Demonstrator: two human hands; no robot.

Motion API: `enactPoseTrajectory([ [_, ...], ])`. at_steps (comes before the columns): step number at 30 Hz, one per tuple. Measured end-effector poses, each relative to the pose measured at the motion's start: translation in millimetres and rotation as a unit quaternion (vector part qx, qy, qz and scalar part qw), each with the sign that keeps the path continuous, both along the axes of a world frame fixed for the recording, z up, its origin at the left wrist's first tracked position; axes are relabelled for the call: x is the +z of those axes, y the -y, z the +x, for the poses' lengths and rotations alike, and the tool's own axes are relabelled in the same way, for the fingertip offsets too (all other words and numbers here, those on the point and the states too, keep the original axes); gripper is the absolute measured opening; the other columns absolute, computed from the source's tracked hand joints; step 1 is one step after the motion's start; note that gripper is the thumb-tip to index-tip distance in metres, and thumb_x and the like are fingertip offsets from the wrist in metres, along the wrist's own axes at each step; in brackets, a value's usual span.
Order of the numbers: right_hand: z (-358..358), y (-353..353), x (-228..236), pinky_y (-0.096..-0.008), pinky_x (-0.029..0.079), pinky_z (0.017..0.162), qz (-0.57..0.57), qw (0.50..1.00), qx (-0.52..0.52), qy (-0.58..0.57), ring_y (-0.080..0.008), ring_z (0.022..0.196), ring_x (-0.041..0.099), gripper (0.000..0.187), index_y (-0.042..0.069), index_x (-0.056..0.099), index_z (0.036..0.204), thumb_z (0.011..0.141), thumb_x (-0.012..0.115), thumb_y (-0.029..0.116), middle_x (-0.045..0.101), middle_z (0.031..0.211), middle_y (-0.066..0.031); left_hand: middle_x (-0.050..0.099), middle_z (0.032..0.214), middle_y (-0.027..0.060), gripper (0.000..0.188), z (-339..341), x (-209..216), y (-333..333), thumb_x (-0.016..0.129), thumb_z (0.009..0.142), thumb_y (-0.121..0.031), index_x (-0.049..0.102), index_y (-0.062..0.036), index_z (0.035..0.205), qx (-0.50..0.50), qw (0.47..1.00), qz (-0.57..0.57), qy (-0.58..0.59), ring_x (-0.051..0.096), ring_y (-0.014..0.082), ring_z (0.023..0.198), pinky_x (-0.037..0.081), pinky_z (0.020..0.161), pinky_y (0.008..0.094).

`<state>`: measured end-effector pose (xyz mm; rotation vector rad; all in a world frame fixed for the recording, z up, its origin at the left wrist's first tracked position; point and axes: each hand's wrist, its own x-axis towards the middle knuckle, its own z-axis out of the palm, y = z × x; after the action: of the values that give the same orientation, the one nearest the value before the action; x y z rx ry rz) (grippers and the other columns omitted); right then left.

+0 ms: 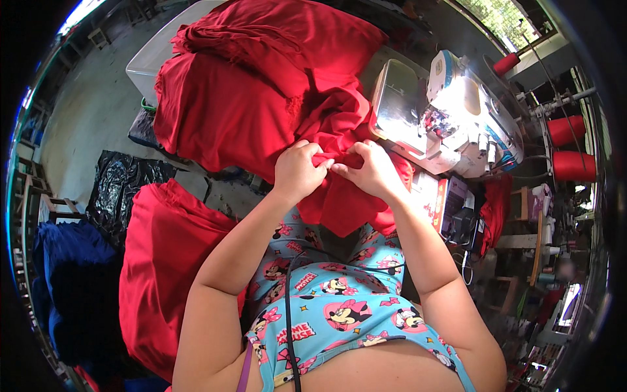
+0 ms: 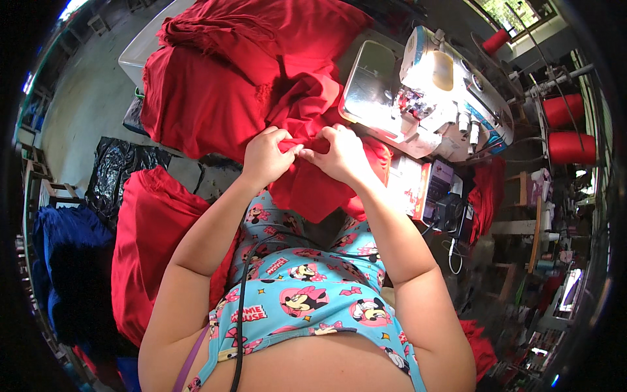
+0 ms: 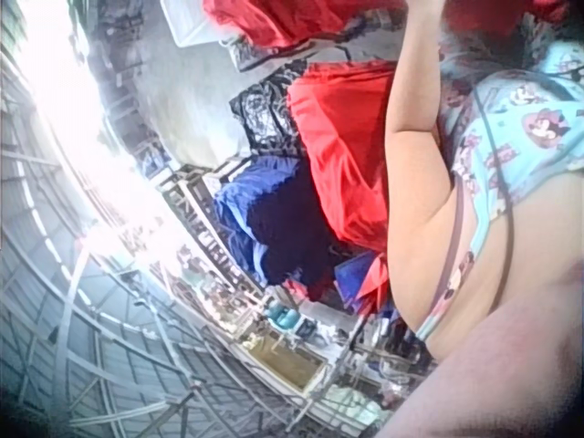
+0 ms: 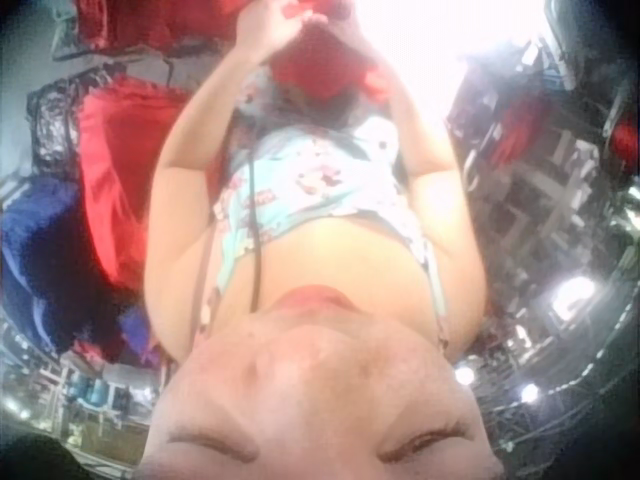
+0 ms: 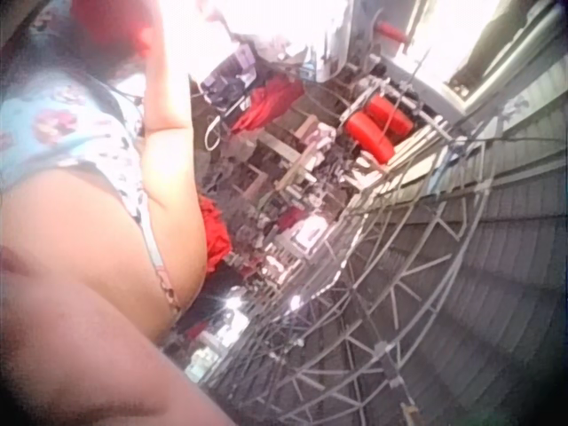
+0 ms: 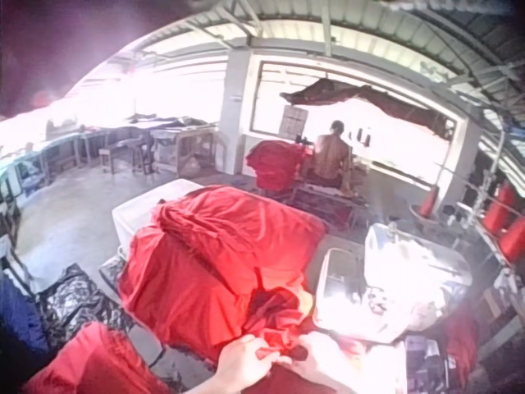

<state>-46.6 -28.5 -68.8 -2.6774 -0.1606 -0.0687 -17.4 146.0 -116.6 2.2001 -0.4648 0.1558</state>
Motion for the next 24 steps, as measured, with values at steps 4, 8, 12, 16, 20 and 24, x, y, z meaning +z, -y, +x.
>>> enactPoseTrajectory([
  [4,2.8,4.5,-14.8,-0.0406,0.048,0.080,0.044,0.998,-0.043,-0.023,-0.0332,0.090,0.061,0.039,0.000,0.067,0.094,0.072,0.073,0.032,0.062,0.091,-0.0187,0.061,0.078,0.0106,0.024,-0.6,2.0,0.6,0.075,0.072,-0.026,0.064,-0.0060,0.079,-0.006,1.000,-0.016,-0.010,0.062,0.0292,0.073,0.049,0.063,0.0393],
  [8,7.1,14.8,-24.0,-0.0381,0.049,0.079,0.125,0.991,-0.038,-0.037,-0.0306,0.086,0.064,0.037,-0.001,0.067,0.092,0.073,0.071,0.029,0.064,0.088,-0.0206,0.061,0.078,0.0112,0.027,2.4,-2.6,-1.4,0.074,0.072,-0.029,0.065,-0.0051,0.078,-0.012,0.999,-0.039,-0.013,0.062,0.0293,0.072,0.048,0.062,0.0390],
  [12,7.6,13.0,-15.3,-0.0365,0.049,0.075,0.181,0.979,-0.039,-0.085,-0.0288,0.079,0.064,0.035,-0.002,0.066,0.089,0.073,0.071,0.029,0.065,0.081,-0.0190,0.061,0.078,0.0114,0.028,5.1,-4.3,-3.1,0.075,0.072,-0.030,0.065,-0.0043,0.078,-0.018,0.998,-0.052,-0.005,0.062,0.0293,0.071,0.048,0.061,0.0390],
  [16,6.1,14.2,-19.2,-0.0358,0.048,0.072,0.215,0.971,-0.053,-0.087,-0.0281,0.076,0.063,0.030,-0.001,0.065,0.086,0.074,0.070,0.026,0.064,0.078,-0.0162,0.060,0.080,0.0109,0.025,3.8,-1.0,-1.5,0.074,0.074,-0.027,0.065,-0.0048,0.080,-0.020,0.999,-0.042,-0.002,0.061,0.0283,0.072,0.048,0.062,0.0376],
  [20,-4.9,7.2,-21.6,-0.0351,0.047,0.070,0.165,0.982,-0.035,0.090,-0.0268,0.077,0.059,0.022,0.002,0.064,0.083,0.072,0.069,0.021,0.060,0.078,-0.0126,0.058,0.093,0.0094,0.018,1.2,11.7,-0.6,0.072,0.075,-0.021,0.064,-0.0069,0.084,-0.025,0.984,-0.021,0.173,0.059,0.0270,0.086,0.047,0.072,0.0377],
  [24,-13.6,-24.4,-0.2,-0.0376,0.045,0.073,0.160,0.960,0.057,0.223,-0.0305,0.081,0.056,0.016,0.005,0.059,0.082,0.069,0.067,0.009,0.059,0.080,-0.0105,0.054,0.103,0.0081,0.021,5.4,34.3,-6.5,0.069,0.073,-0.018,0.059,-0.0111,0.091,-0.029,0.958,-0.020,0.286,0.054,0.0292,0.098,0.043,0.082,0.0420],
])
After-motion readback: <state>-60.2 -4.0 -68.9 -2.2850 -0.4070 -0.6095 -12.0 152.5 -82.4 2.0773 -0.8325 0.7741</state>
